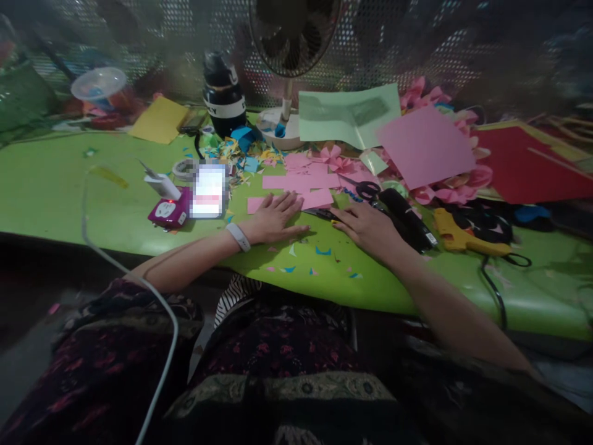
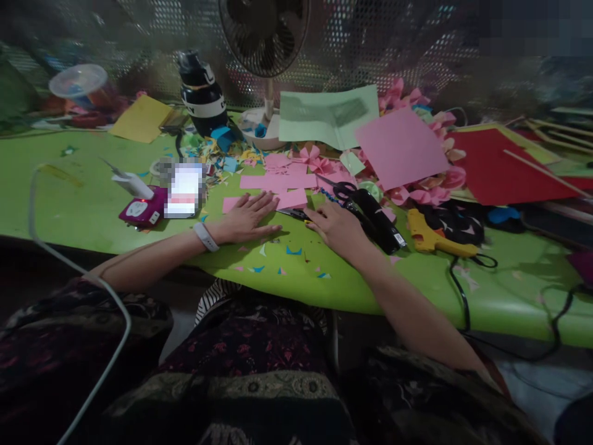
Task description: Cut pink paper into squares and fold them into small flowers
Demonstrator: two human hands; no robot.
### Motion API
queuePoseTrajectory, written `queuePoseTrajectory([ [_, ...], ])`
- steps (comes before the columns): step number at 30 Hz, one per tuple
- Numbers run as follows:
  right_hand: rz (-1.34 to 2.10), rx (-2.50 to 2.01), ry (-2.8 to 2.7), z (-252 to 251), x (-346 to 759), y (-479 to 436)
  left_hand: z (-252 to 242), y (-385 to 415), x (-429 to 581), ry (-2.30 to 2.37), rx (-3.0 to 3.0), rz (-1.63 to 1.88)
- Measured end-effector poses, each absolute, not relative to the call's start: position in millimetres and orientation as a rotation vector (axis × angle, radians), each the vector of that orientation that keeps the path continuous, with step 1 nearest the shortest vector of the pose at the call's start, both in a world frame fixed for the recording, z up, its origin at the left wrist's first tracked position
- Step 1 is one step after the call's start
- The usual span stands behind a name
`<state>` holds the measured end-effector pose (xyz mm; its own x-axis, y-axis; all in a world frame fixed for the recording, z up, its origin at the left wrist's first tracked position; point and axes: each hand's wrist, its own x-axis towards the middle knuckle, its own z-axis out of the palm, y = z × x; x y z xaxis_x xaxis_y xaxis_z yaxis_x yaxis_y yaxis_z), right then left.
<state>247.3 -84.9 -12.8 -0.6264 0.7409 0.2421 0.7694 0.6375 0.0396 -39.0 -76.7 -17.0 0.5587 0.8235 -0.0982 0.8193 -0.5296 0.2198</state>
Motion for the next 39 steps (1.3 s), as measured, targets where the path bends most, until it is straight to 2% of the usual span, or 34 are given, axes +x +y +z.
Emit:
queuePoseTrajectory([
  [7, -0.259, -1.195, -2.610, -18.9, 256.0, -83.7, -11.9, -80.8, -44.8, 1.384, 2.600, 0.131],
  [39, -0.205, -1.042, -2.718, -16.9, 230.6, -78.4, -17.4, -93.4, -62.4, 1.452, 2.565, 0.081],
])
